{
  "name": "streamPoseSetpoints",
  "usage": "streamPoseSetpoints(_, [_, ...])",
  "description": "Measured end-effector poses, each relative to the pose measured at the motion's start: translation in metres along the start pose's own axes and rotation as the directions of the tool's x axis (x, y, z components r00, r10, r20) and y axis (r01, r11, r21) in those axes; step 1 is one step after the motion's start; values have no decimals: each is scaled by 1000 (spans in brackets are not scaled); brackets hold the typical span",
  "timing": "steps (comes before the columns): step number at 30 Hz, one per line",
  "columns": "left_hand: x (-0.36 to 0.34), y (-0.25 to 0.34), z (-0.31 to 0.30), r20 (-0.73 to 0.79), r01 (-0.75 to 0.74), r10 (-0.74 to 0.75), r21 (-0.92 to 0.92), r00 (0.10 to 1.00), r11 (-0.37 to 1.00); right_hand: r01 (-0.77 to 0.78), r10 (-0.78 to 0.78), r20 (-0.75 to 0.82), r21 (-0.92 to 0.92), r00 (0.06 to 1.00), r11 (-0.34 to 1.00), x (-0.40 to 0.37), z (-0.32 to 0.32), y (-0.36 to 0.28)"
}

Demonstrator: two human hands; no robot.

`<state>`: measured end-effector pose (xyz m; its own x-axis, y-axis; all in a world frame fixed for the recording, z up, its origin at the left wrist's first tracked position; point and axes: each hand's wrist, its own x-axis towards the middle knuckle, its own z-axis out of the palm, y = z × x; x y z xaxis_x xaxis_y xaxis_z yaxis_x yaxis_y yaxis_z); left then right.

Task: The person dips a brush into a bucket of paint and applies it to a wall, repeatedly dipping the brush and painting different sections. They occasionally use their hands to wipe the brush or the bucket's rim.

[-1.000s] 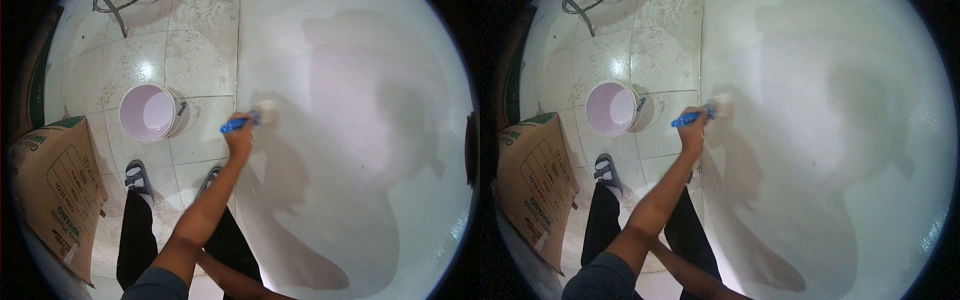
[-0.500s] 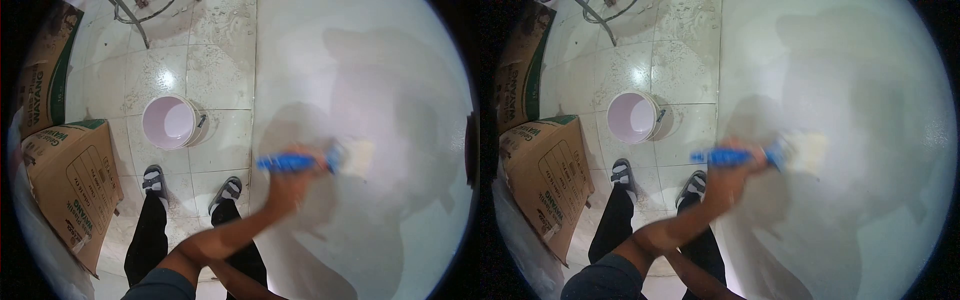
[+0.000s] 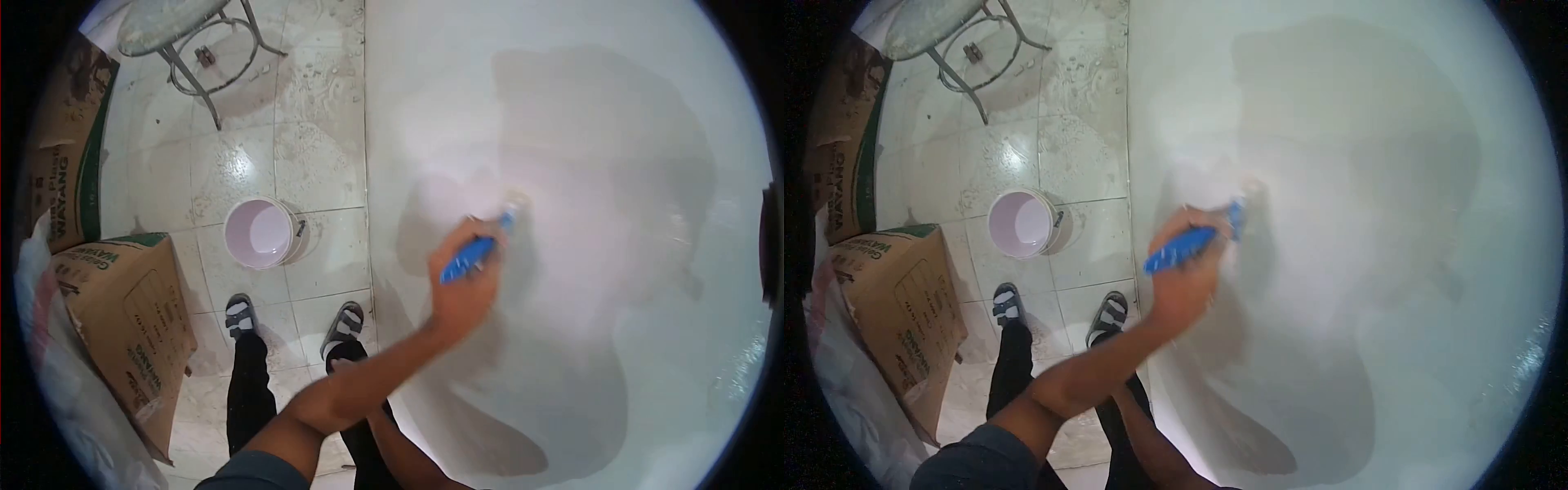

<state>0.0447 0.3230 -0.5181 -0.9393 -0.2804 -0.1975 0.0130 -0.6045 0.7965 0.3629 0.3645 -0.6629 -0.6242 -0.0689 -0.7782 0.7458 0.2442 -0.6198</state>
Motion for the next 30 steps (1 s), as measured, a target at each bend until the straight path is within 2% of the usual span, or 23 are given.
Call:
streamPoseSetpoints(2, [-18,55,27,24,79,-76,-294,997,953,17,-13,-57,59,998,998,-21,1,-9])
streamPoseSetpoints(3, [-16,62,29,26,83,-79,-296,997,952,25,-17,-88,87,996,996,-31,0,-13])
streamPoseSetpoints(5, [-5,60,19,126,119,-95,-206,988,971,46,-23,-151,148,988,988,-51,-4,-20])
streamPoseSetpoints(6, [12,48,9,82,223,-213,-154,974,962,55,-22,-181,179,983,982,-58,-2,-26])
streamPoseSetpoints(7, [27,12,0,22,31,-28,-117,999,993,54,-19,-187,182,982,982,-73,-5,-27])
streamPoseSetpoints(8, [44,-18,-11,-47,283,-328,-401,944,871,-114,143,-186,160,972,981,-94,-9,-27])
streamPoseSetpoints(9, [61,-38,-28,-112,212,-255,-301,961,930,-273,297,-189,140,936,952,-108,-13,-32])
streamPoseSetpoints(10, [80,-53,-39,-222,163,-188,-126,957,979,-271,298,-202,150,933,951,-119,-15,-38])
streamPoseSetpoints(12, [104,-88,-60,-318,237,-180,150,931,960,-183,213,-236,144,948,973,-148,-12,-58])
streamPoseSetpoints(13, [104,-81,-51,-309,248,-192,153,931,957,-278,313,-196,187,929,942,-159,-14,-76])
streamPoseSetpoints(14, [103,-72,-39,-212,157,-103,259,972,953,-281,317,-201,189,927,941,-165,-15,-85])
streamPoseSetpoints(15, [97,-63,-24,-105,57,-21,351,994,935,-242,247,-246,51,937,969,-174,-18,-93])
streamPoseSetpoints(16, [87,-42,-1,-100,62,-28,347,995,936,-202,171,-281,-88,944,975,-183,-21,-99])
streamPoseSetpoints(17, [73,-6,31,-64,-126,157,342,986,931,-201,165,-281,-105,945,974,-191,-26,-100])
streamPoseSetpoints(18, [62,32,58,-25,-315,341,329,940,890,-198,162,-289,-96,943,976,-202,-29,-108])
streamPoseSetpoints(20, [49,107,92,67,-137,135,20,989,990,-253,220,-282,-87,934,963,-215,-36,-125])
streamPoseSetpoints(21, [47,158,106,81,-144,142,21,986,989,-241,210,-285,-78,935,967,-219,-37,-133])
streamPoseSetpoints(22, [44,209,120,153,49,-6,-277,988,960,-232,193,-280,-116,940,966,-225,-39,-141])
streamPoseSetpoints(23, [40,233,128,263,261,-137,-530,955,807,-232,183,-281,-152,942,961,-234,-41,-148])
streamPoseSetpoints(25, [36,221,135,303,285,-138,-518,943,806,-221,134,-306,-271,942,937,-247,-47,-161])
streamPoseSetpoints(26, [33,207,135,327,286,-124,-511,937,811,-222,132,-315,-269,940,937,-253,-50,-162])
streamPoseSetpoints(27, [30,183,124,319,391,-258,-482,912,784,-213,122,-326,-259,937,942,-261,-55,-162])
streamPoseSetpoints(30, [28,106,71,43,302,-305,-321,951,898,-205,95,-361,-281,928,937,-285,-74,-150])
